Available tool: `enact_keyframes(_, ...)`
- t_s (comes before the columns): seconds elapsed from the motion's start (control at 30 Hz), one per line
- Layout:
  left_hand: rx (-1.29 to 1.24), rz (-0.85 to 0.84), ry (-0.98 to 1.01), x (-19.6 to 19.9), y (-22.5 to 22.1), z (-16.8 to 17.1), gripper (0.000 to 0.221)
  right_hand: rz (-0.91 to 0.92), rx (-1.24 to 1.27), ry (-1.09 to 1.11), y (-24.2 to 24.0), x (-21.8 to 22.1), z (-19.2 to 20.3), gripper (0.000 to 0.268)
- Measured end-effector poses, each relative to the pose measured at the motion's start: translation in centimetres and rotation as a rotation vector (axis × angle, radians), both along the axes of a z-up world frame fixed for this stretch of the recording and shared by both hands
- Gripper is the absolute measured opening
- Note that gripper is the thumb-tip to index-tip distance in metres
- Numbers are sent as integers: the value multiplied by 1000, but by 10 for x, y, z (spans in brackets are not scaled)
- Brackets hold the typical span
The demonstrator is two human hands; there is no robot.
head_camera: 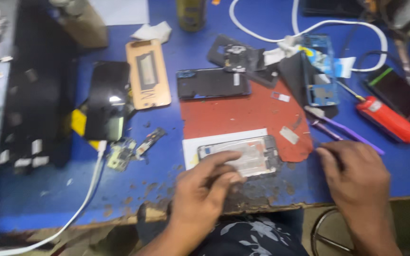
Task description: The person disassembles a smartphone, removes the battery, and cleans the internal frame with a brush. They then reassemble the phone and wipe the screen surface.
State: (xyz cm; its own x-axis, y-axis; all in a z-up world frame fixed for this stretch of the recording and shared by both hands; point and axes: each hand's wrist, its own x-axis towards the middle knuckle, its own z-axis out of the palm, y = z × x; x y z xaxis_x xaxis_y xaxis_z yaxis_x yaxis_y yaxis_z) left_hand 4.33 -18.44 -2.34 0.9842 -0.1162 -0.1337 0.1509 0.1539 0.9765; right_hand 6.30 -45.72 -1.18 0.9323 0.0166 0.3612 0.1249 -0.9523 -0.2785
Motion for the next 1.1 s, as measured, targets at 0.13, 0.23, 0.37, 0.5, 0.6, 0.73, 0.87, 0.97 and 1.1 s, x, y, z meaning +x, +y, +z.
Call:
enact_keyframes(0.13,39,-45,-15,3,-9,9,25,116,961,102,7,-11,-12,20)
enact_keyframes(0.23,58,-36,-1,2,-13,17,15,144,1008,358,21,-13,-16,32)
enact_keyframes(0.37,142,22,-42,1,-14,22,11,377,1082,492,54,-7,-14,36)
enact_keyframes(0.5,203,37,-105,2,-10,27,12,436,865,491,72,1,6,36)
enact_keyframes(0.6,210,16,-94,4,-7,29,12,581,769,337,80,5,14,31)
enact_keyframes(0.73,229,-4,-85,4,-6,30,11,507,778,383,81,1,9,33)
enact_keyframes(0.87,175,-14,-134,5,-7,31,10,327,937,545,79,-2,-1,37)
enact_keyframes(0.97,199,-17,-123,5,-7,31,9,342,916,546,76,-4,-4,38)
enact_keyframes(1.1,208,-41,-86,5,-6,33,9,350,878,566,74,-6,-5,39)
